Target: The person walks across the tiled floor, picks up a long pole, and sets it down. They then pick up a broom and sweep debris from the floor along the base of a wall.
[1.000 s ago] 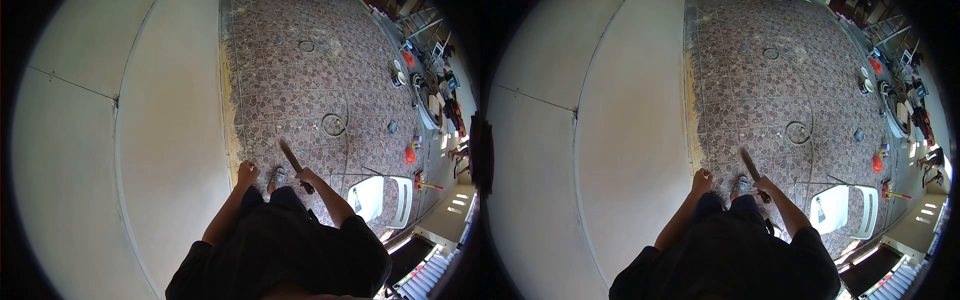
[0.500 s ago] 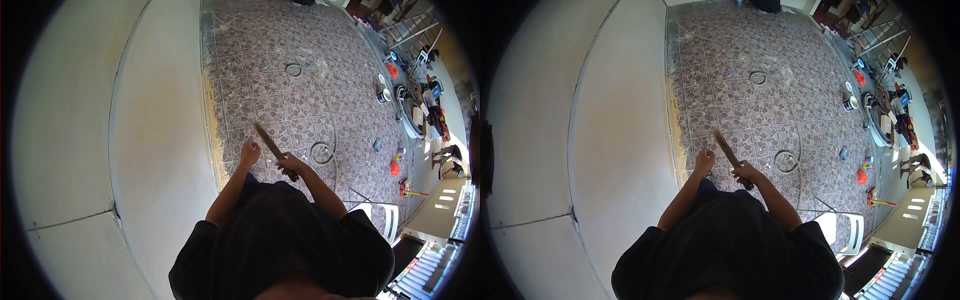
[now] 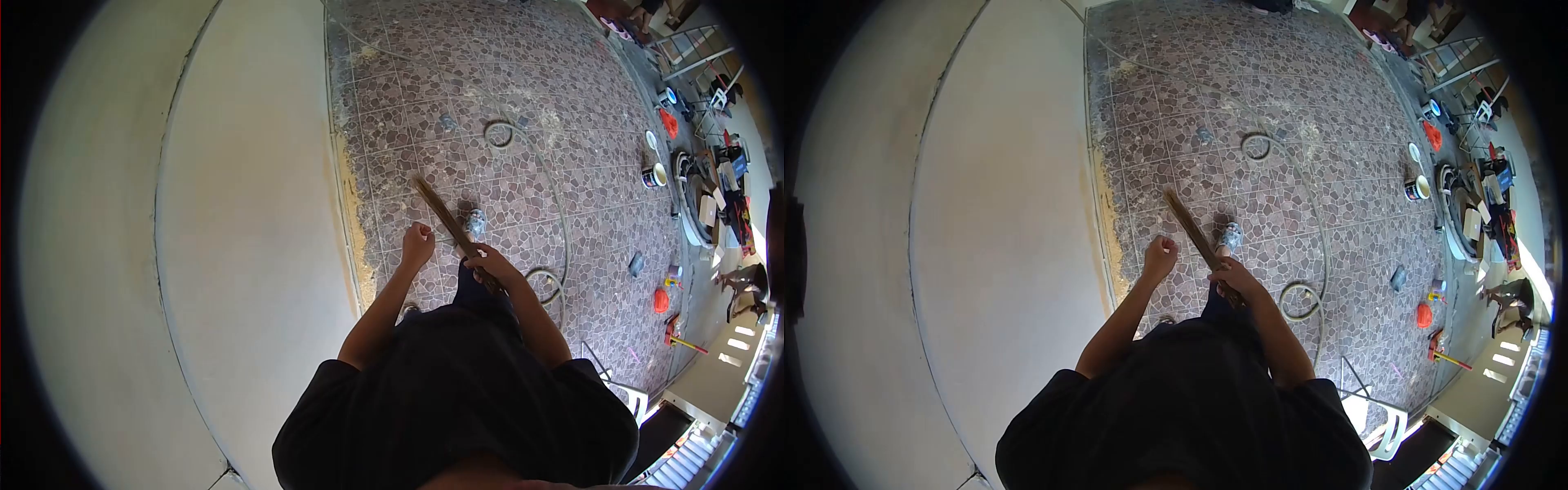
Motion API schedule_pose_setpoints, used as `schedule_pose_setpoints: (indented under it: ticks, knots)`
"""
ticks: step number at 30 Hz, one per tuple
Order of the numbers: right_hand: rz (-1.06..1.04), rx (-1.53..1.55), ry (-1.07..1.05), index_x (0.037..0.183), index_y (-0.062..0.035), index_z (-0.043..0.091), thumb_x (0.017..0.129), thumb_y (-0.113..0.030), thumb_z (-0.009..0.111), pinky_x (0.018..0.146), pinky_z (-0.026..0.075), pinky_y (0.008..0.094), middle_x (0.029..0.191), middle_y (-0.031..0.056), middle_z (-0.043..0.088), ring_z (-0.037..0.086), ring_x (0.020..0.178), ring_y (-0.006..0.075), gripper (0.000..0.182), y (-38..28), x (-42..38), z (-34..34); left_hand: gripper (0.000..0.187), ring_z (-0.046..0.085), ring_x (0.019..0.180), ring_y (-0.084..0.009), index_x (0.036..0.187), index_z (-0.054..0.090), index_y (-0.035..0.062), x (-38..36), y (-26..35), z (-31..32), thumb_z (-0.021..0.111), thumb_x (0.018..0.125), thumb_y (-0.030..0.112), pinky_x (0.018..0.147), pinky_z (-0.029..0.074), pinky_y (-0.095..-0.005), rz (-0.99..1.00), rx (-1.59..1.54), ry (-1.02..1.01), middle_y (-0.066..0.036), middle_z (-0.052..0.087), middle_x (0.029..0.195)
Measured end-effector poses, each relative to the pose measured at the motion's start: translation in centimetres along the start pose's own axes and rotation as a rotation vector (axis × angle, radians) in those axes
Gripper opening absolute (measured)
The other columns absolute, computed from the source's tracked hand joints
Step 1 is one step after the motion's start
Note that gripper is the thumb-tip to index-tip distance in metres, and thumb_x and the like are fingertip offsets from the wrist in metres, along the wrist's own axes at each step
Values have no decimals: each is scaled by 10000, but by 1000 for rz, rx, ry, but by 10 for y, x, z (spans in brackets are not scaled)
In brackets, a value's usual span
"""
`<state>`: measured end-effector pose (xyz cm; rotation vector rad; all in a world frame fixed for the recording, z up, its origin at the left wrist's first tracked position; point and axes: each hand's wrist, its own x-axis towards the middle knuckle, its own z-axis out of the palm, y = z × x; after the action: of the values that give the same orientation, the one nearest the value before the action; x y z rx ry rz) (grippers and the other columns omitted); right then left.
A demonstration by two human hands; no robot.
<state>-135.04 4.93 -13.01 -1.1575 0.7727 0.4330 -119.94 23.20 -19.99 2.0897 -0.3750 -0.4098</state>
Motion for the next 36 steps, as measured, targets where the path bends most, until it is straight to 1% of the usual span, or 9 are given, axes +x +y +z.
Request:
schedule_pose_setpoints:
  ticks: [2,5,10,14,17,19,25,27,36]
  knots:
    - [-67,-6,-56,1385,-13,409,787,-74,774,431,486,314,729,78,610,604,495,175,703,-38,39,-29,166,658,824,-332,899,617,16,52,24,4,672,797,135,755,523,-416,-10,27,19,-150,664,839]
    - [-75,-13,-47,1321,-21,485,827,-74,728,438,495,299,795,87,646,605,507,157,553,-102,79,-63,168,660,824,-331,905,621,15,114,43,15,671,806,141,754,523,-419,-91,-5,9,-148,668,846]
    - [-98,-125,-104,1411,-31,426,808,-80,752,431,491,311,823,117,670,618,512,166,687,-210,144,-123,203,682,860,-325,938,634,7,200,95,27,686,825,168,757,537,-410,-179,40,17,-164,690,895]
    - [-34,-65,-139,1388,-14,437,803,-127,792,454,496,311,774,99,654,611,526,169,693,-282,201,-157,194,686,845,-321,938,638,10,261,114,35,682,831,166,750,541,-409,-207,-53,75,-163,692,893]
    - [-30,-177,-95,1385,-15,433,812,-134,788,433,488,314,768,104,652,595,480,172,685,-336,243,-167,192,689,845,-317,937,639,8,318,114,33,680,835,166,752,543,-409,-285,-118,96,-159,693,896]
    - [-29,-165,-97,1381,-24,447,813,-163,794,425,485,312,773,105,648,590,471,171,680,-367,280,-172,221,724,716,-224,991,607,-14,361,100,31,670,891,173,633,576,-327,-249,-60,119,-122,675,915]
    - [-17,-230,19,1359,-30,471,813,-205,803,413,482,328,775,110,637,592,460,185,662,-468,379,-171,206,715,673,-225,964,607,-3,527,70,23,669,882,176,620,567,-333,-201,-51,262,-118,669,892]
    - [4,-173,7,1360,-32,470,806,-189,803,423,489,329,789,118,647,603,468,189,665,-505,404,-169,199,682,816,-321,899,626,15,571,80,16,678,833,195,742,532,-400,-327,-213,273,-150,689,856]
    - [38,-223,6,1431,-21,378,775,-50,736,441,502,342,748,124,631,618,492,202,748,-644,487,-166,196,686,822,-309,923,642,33,722,133,-14,684,830,200,735,530,-413,-289,-173,212,-137,695,854]
